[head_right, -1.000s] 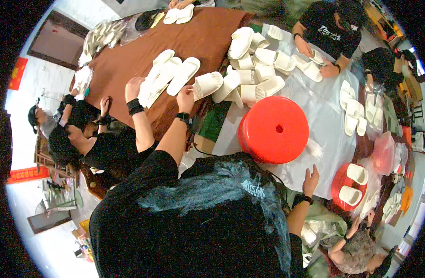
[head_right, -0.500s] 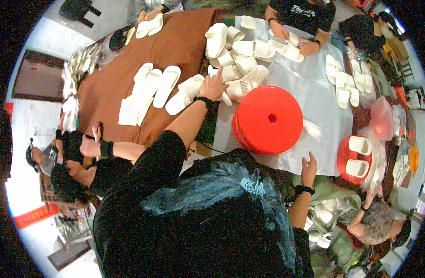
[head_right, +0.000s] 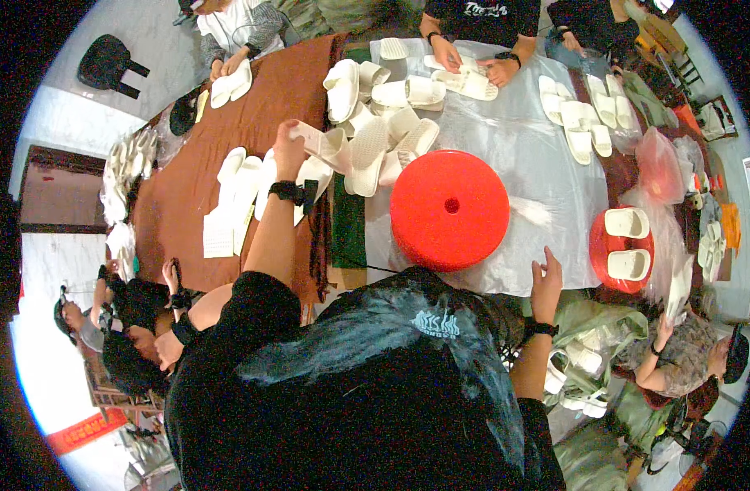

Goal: Assembling and inspecting white slippers at a manufacturing table.

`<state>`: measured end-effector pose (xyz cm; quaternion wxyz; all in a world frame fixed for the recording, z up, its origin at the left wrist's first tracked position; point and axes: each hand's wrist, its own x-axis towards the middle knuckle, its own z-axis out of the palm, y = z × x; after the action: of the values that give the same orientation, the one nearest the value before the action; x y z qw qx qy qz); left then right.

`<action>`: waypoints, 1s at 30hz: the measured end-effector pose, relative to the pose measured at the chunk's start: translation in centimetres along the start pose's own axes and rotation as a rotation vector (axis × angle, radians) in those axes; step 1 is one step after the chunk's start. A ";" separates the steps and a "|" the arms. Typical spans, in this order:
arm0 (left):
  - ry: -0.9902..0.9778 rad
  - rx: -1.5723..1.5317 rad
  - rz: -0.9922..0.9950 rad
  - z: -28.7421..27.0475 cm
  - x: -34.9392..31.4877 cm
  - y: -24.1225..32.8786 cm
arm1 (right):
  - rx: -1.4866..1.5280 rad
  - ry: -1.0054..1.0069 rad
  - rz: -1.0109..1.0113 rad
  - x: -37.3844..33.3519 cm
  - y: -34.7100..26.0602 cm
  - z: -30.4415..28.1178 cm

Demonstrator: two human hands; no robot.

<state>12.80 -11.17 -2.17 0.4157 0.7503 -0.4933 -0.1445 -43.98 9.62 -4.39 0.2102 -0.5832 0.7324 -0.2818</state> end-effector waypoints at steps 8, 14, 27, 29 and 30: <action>-0.031 -0.969 -0.166 -5.4 -4.6 9.0 | 0.226 -0.004 -0.187 6.1 -9.3 0.2; -0.237 -1.455 -0.089 -4.6 -10.0 15.7 | 0.965 -0.495 -0.238 6.5 -18.1 0.8; -1.072 -0.944 0.001 4.8 -21.5 24.5 | 1.516 0.022 -0.008 7.7 -15.6 -4.5; -1.057 -0.880 0.042 5.8 -21.6 23.7 | 1.297 0.288 0.126 8.8 -11.5 -6.7; -1.036 -0.810 0.082 6.1 -21.7 23.2 | 1.270 0.310 0.082 9.5 -9.4 -8.1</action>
<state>-15.63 0.70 7.64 0.3793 0.3484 -0.5644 -0.6452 -44.41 0.23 8.06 0.4162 -0.2700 0.4670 -0.7320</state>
